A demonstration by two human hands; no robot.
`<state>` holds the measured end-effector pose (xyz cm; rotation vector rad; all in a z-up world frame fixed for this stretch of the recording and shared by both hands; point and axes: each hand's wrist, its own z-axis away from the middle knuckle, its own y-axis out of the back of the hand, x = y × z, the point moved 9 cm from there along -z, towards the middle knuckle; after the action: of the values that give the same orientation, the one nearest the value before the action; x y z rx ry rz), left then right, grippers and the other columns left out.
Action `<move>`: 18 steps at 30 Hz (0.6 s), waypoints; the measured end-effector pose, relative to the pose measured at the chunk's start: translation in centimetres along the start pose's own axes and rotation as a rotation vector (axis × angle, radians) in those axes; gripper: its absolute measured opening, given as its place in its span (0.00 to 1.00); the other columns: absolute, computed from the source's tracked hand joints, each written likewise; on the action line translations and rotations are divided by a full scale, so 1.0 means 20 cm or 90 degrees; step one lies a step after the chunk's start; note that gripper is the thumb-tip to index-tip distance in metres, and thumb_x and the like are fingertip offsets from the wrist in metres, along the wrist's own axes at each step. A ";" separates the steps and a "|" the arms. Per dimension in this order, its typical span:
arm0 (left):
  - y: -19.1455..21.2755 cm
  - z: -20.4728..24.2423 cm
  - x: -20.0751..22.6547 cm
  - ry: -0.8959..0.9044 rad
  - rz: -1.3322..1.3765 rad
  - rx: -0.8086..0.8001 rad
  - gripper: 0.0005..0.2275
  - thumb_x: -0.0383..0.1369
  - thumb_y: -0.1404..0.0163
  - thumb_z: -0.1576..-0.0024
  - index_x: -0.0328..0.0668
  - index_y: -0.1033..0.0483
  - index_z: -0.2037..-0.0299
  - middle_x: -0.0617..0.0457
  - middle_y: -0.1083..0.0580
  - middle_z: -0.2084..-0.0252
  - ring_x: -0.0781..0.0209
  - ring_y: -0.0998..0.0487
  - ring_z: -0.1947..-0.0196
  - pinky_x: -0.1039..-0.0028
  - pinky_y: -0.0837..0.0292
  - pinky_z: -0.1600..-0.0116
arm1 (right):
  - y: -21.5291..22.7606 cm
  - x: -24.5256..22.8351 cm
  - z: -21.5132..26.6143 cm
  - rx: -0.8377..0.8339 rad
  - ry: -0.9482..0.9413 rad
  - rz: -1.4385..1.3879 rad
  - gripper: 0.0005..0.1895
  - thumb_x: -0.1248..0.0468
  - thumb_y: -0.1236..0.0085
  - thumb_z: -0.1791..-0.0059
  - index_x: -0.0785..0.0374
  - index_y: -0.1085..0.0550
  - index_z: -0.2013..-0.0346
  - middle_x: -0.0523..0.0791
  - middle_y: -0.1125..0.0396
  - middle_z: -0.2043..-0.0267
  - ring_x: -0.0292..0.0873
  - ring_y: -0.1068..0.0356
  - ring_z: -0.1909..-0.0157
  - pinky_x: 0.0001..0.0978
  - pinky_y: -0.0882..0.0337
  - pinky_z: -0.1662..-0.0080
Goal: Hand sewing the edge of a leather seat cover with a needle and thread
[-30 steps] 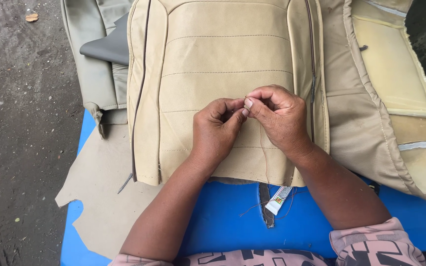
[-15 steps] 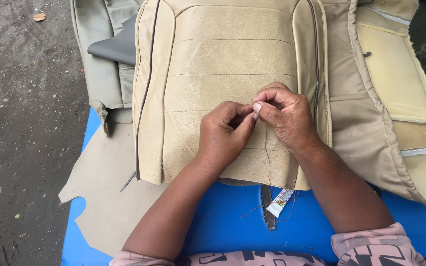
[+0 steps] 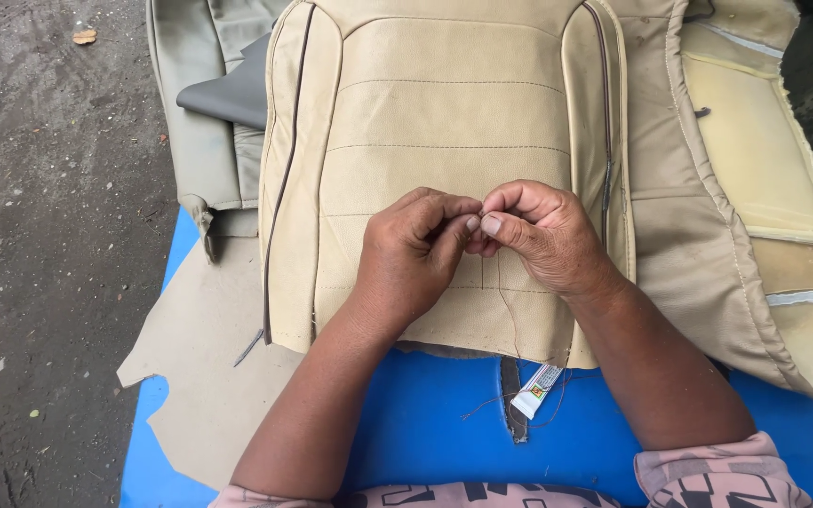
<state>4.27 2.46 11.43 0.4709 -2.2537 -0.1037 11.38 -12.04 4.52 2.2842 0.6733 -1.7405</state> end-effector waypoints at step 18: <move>-0.03 0.03 0.02 -0.099 -0.193 0.034 0.05 0.24 0.48 0.50 0.43 0.31 0.73 0.50 0.33 0.78 0.50 0.25 0.79 0.65 0.27 0.76 | 0.03 0.15 -0.03 -0.051 -0.014 -0.116 0.17 0.71 0.35 0.53 0.66 0.33 0.54 0.53 0.29 0.73 0.42 0.25 0.71 0.30 0.22 0.66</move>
<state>3.73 1.62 11.10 0.8580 -2.3248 -0.2429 12.72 -11.66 1.78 2.2074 0.9568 -1.7767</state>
